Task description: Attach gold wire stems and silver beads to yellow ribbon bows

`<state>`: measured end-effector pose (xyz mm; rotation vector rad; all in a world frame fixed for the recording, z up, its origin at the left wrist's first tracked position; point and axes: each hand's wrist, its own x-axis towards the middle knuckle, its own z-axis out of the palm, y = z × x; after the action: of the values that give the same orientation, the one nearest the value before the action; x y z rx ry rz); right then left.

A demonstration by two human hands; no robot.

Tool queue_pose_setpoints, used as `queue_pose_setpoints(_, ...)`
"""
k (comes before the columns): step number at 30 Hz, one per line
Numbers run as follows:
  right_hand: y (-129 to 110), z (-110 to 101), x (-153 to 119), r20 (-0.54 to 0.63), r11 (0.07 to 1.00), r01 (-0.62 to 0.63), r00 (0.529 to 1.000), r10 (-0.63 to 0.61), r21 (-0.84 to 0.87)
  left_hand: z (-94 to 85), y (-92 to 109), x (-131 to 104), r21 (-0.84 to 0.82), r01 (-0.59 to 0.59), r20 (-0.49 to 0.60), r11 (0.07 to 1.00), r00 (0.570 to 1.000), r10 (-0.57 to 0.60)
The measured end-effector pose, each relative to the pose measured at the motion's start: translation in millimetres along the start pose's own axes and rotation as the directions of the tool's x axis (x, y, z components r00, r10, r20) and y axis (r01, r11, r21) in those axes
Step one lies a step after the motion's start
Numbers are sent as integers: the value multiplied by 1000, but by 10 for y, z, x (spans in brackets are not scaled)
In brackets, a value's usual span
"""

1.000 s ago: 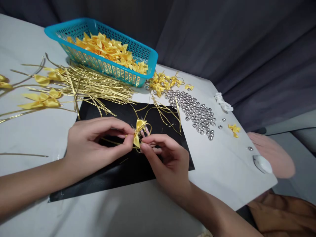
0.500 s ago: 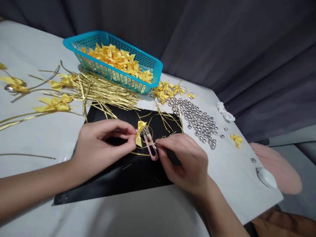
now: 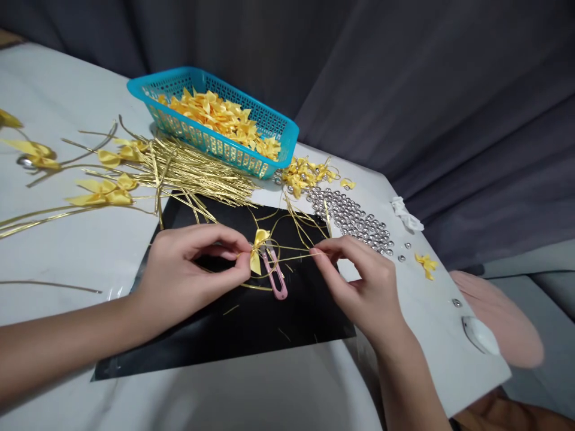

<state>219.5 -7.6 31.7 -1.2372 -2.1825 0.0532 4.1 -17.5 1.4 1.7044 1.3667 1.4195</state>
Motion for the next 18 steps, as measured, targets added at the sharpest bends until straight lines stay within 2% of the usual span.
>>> queue_pose_setpoints(7, -143, -63, -11, 142, 953, 17, 988, -63, 303, -9, -25, -5, 13, -7, 10, 1000, 1000, 7)
queue_pose_setpoints(11, -101, -73, -6, 150, 978, 17, 988, -49, 209, -8, -12, -4, 5, -13, 12, 1000, 1000, 12)
queue_pose_setpoints(13, -44, -58, -10, 209, 988, -9, 978, -24, 153, -8, -8, -6, -7, -1, 2, 1000, 1000, 1)
queue_pose_setpoints(16, 39, -12, -24, 296, 993, -97, 953, 71, 74, -8, -15, -2, -26, 30, -3, 999, 1000, -30)
queue_pose_setpoints(18, 78, 23, -28, 249, 976, -205, 951, 182, 71, -6, -21, 5, -39, 46, -8, 998, 999, -46)
